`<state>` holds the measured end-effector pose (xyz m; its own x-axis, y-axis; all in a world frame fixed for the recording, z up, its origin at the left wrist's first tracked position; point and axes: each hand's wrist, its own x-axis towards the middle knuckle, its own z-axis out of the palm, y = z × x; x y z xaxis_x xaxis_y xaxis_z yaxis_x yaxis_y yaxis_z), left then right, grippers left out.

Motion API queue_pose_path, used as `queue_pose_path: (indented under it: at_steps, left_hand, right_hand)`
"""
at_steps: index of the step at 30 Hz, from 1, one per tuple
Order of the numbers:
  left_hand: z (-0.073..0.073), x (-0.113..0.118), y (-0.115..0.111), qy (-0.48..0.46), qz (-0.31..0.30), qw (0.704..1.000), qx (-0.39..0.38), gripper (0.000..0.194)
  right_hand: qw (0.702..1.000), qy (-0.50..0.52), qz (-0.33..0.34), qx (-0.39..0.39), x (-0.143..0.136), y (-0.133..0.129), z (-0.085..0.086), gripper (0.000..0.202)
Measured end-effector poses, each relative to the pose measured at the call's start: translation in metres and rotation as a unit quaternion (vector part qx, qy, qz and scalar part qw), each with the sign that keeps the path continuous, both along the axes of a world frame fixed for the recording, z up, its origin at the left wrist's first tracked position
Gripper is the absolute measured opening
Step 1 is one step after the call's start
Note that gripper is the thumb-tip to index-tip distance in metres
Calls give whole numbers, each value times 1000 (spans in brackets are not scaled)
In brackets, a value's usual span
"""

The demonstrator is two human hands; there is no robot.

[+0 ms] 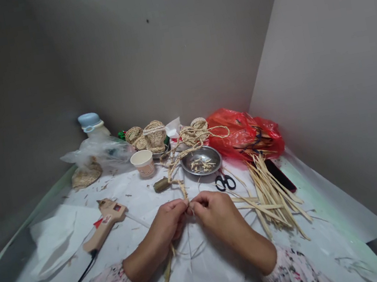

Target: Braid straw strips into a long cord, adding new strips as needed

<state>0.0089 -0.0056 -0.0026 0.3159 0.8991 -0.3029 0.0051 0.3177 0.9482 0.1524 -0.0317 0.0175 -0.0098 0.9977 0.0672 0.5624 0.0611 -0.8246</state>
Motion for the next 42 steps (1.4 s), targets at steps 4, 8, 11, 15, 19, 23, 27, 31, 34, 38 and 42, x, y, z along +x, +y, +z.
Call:
queue_pose_path:
  at_steps: [4, 8, 11, 15, 19, 23, 27, 31, 34, 38, 42]
  left_hand:
    - [2, -3, 1, -96, -13, 993, -69, 27]
    - [1, -4, 3, -131, -10, 987, -98, 33]
    - [-3, -5, 5, -141, -3, 985, -103, 33]
    - [-6, -6, 9, -163, 22, 981, -108, 34]
    - [-4, -8, 11, -173, 35, 979, -106, 33]
    - [-1, -7, 8, -169, 12, 981, -95, 31]
    - [-1, -5, 6, -155, -25, 984, -81, 32]
    - [0, -4, 3, -131, -42, 989, -59, 32]
    - [4, -4, 1, -118, -47, 991, -50, 32]
    - [7, -3, 0, -96, -83, 991, -30, 34]
    - [4, -3, 1, -74, -108, 991, -9, 35]
  right_hand:
    - [984, -132, 23, 116, -14, -16, -3, 23]
    - [953, -256, 31, 156, -26, -27, -15, 28]
    - [943, -293, 58, 145, -32, -33, -17, 29]
    - [946, -290, 120, 75, -28, -45, -3, 23]
    - [945, -225, 235, -37, -3, -60, 36, 15]
    - [967, -87, 241, -8, 23, -53, 69, 21]
    - [986, -85, 5, 143, 31, -18, 57, 20]
    - [990, -55, -13, 132, 25, 8, 21, 27]
    - [997, 26, 40, 53, 14, 12, 1, 26]
    - [977, 171, 107, -76, 3, 9, -11, 24]
    - [954, 239, 78, -164, -1, 10, -14, 19]
